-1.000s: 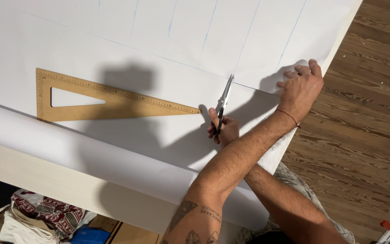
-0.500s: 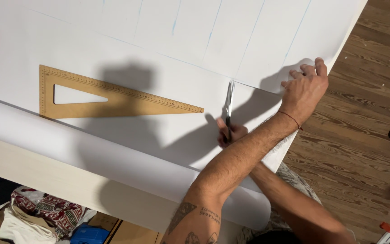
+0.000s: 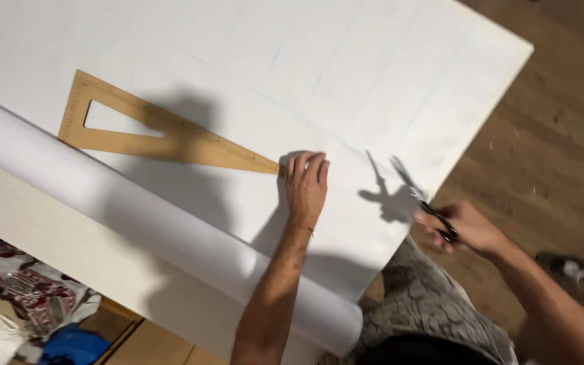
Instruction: Cutting sections of white paper from a roll using scissors and a triangle ruler
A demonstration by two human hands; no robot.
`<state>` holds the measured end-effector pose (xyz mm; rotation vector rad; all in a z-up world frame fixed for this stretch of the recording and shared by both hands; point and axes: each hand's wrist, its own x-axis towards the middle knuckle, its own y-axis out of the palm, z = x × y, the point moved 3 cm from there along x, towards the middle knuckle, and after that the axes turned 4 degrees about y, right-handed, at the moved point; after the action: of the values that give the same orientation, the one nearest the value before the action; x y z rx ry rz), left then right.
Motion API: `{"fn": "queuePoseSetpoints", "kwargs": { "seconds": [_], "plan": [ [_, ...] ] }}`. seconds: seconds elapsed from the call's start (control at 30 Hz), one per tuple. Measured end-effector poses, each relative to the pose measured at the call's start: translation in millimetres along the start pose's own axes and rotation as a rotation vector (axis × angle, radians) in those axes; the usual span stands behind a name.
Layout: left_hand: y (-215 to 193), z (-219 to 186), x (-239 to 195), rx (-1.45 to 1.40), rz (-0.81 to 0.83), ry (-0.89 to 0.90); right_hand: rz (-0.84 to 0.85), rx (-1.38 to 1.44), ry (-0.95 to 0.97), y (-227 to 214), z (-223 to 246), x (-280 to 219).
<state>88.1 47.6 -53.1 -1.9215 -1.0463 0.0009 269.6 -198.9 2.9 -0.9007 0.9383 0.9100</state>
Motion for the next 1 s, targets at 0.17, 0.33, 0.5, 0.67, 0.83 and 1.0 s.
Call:
{"fn": "queuePoseSetpoints", "kwargs": {
  "seconds": [0.17,0.33,0.5,0.67,0.83,1.0],
  "plan": [
    [24,11,-10,0.039,0.216,-0.123,0.239,-0.017,-0.159,15,66,65],
    [32,5,2,0.217,0.167,-0.012,0.273,0.023,-0.058,15,63,79],
    [34,6,7,0.234,0.146,0.007,0.306,0.017,-0.077,14,69,83],
    [44,8,-5,0.289,0.163,-0.018,0.342,0.011,-0.079,9,75,84],
    [43,7,-1,0.298,0.161,-0.013,0.371,-0.037,-0.108,7,68,103],
    [44,7,-3,0.297,0.171,-0.007,0.381,-0.004,-0.092,9,56,109]
  ]
}}
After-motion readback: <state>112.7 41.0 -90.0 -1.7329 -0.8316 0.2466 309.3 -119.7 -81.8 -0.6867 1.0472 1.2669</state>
